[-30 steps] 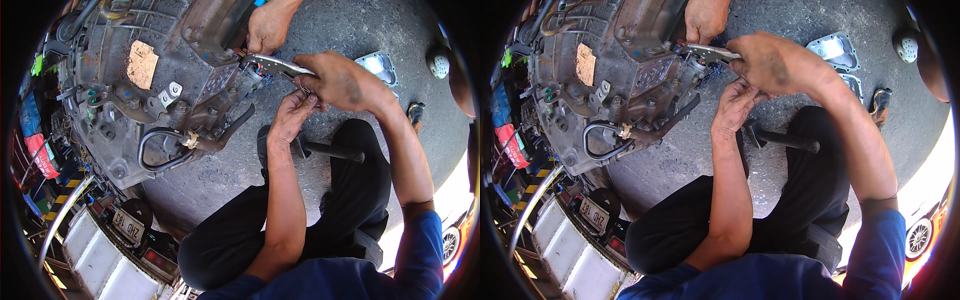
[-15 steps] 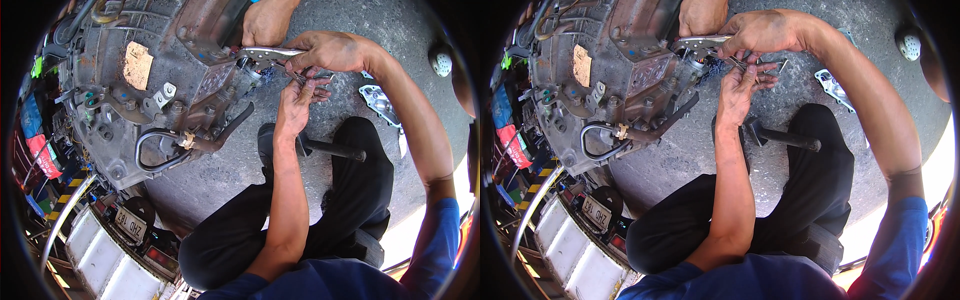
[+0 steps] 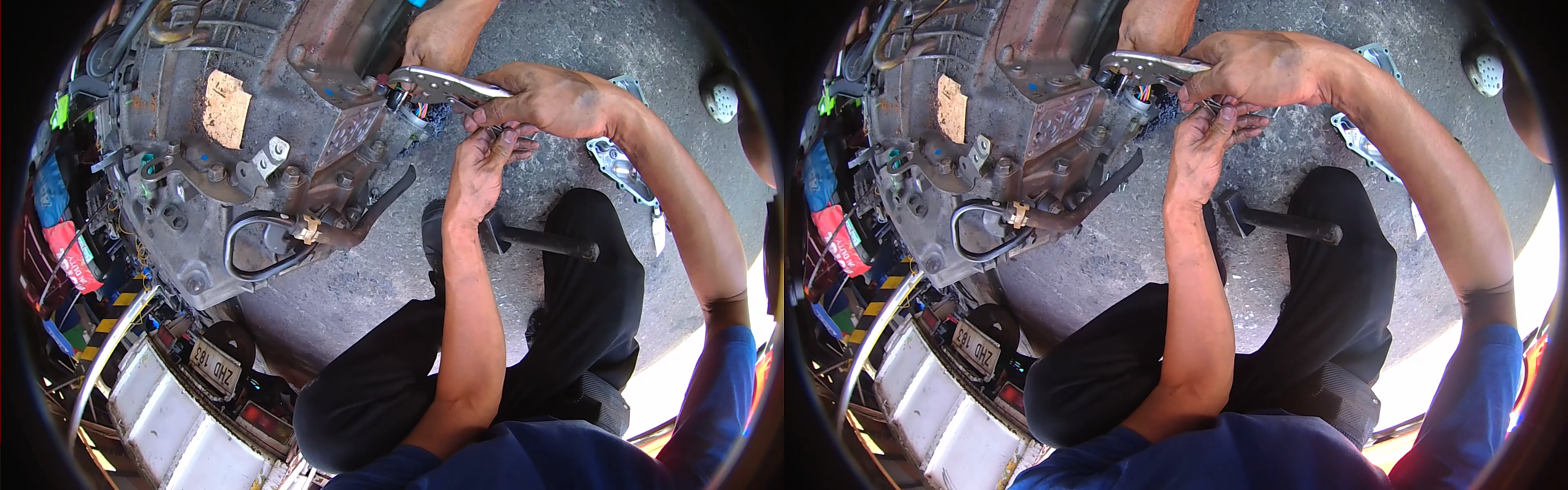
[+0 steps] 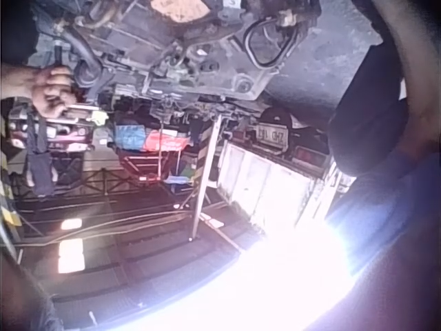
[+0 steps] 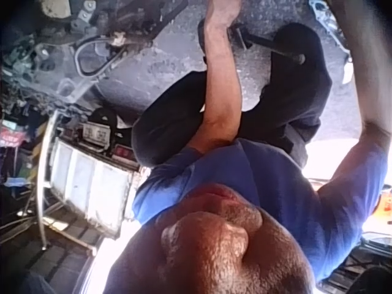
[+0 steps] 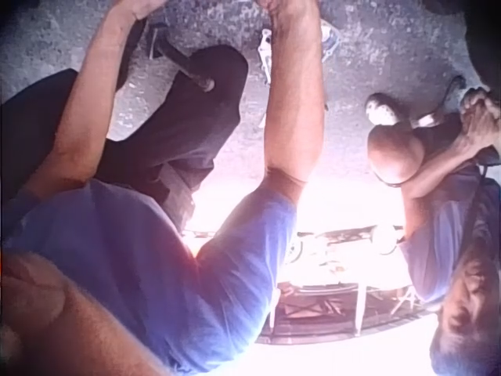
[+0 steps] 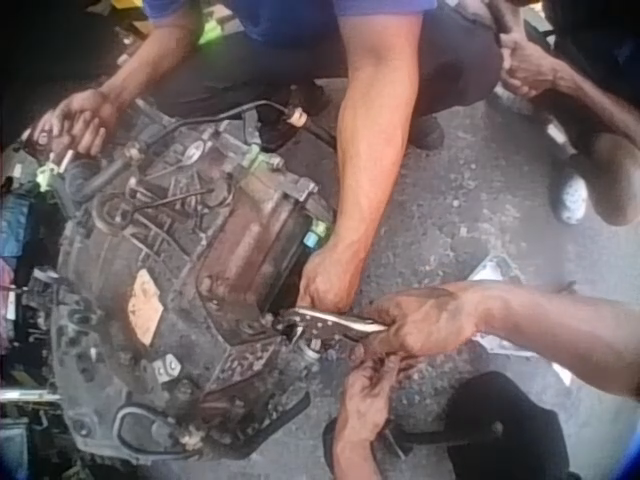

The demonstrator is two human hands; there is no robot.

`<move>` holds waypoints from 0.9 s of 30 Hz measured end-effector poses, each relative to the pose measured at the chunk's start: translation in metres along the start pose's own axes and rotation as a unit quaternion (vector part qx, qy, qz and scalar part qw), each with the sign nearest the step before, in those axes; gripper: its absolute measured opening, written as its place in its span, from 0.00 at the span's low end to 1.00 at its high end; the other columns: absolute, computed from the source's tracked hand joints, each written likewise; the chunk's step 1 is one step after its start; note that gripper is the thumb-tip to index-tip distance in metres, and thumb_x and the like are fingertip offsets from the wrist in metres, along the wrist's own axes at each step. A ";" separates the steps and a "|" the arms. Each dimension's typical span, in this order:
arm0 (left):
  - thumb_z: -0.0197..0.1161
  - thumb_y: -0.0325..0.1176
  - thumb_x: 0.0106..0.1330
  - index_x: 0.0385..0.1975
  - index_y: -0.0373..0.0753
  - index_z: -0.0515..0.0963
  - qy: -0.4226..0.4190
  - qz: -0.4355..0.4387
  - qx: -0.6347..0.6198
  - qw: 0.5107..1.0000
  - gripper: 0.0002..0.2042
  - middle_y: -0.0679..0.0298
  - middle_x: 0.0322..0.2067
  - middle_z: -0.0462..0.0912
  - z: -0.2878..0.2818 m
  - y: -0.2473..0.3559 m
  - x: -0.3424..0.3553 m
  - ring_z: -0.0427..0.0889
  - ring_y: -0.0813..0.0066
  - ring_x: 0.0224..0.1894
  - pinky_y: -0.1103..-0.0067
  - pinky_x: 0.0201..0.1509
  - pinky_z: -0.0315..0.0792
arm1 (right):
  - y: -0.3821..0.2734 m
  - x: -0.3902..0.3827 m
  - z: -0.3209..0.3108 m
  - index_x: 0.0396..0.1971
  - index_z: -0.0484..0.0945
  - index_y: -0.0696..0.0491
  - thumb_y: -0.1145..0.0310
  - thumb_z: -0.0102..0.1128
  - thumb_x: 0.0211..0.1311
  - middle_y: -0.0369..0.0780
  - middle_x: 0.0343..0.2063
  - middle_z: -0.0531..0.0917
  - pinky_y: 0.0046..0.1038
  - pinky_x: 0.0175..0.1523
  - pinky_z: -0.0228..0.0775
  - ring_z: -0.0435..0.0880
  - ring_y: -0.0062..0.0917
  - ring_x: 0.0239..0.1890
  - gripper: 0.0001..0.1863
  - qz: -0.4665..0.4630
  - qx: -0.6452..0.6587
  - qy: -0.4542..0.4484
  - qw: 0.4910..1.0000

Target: Disassembling or repairing components on an engine block using a hammer, pliers, and other tools.

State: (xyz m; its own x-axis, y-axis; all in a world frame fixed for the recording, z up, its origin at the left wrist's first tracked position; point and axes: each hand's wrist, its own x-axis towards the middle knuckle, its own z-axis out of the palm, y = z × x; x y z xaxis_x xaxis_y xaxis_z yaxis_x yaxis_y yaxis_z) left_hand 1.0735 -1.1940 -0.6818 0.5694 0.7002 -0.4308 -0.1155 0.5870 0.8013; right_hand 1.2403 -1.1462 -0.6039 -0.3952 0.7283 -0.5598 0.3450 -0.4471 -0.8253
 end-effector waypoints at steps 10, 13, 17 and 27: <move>0.51 0.39 0.70 0.44 0.30 0.72 0.007 -0.020 -0.017 1.000 0.16 0.58 0.38 0.79 0.000 -0.001 -0.006 0.81 0.66 0.41 0.74 0.48 0.76 | 0.012 -0.003 0.012 0.45 0.76 0.61 0.57 0.57 0.62 0.39 0.30 0.81 0.23 0.39 0.68 0.76 0.19 0.32 0.22 -0.009 0.021 0.016 1.000; 0.52 0.39 0.70 0.44 0.30 0.71 0.010 -0.018 -0.018 1.000 0.16 0.57 0.38 0.79 -0.002 -0.001 -0.007 0.82 0.66 0.41 0.74 0.48 0.76 | 0.011 -0.002 0.014 0.45 0.75 0.62 0.57 0.57 0.61 0.39 0.31 0.81 0.24 0.40 0.68 0.77 0.19 0.32 0.22 -0.002 0.013 0.010 1.000; 0.52 0.38 0.70 0.44 0.30 0.71 0.010 -0.037 -0.013 0.999 0.16 0.57 0.39 0.79 -0.004 -0.002 -0.008 0.82 0.65 0.42 0.74 0.49 0.76 | 0.012 -0.001 0.016 0.45 0.75 0.62 0.58 0.57 0.61 0.39 0.31 0.81 0.24 0.41 0.68 0.76 0.19 0.33 0.22 0.013 0.006 0.010 1.000; 0.51 0.37 0.70 0.44 0.29 0.71 0.007 -0.033 -0.005 0.999 0.15 0.57 0.39 0.79 -0.004 0.001 -0.011 0.81 0.64 0.43 0.74 0.48 0.76 | 0.013 -0.001 0.019 0.46 0.75 0.61 0.58 0.57 0.61 0.39 0.32 0.81 0.25 0.44 0.67 0.76 0.19 0.34 0.22 0.016 0.020 0.008 1.000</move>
State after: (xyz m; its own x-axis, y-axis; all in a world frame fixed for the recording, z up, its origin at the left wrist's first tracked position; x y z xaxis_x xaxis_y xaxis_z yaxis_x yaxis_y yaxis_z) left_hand 1.0634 -1.1996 -0.6782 0.5646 0.6651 -0.4888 -0.0863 0.6365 0.7664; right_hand 1.2292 -1.1631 -0.6156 -0.3713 0.7207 -0.5854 0.3226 -0.4911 -0.8092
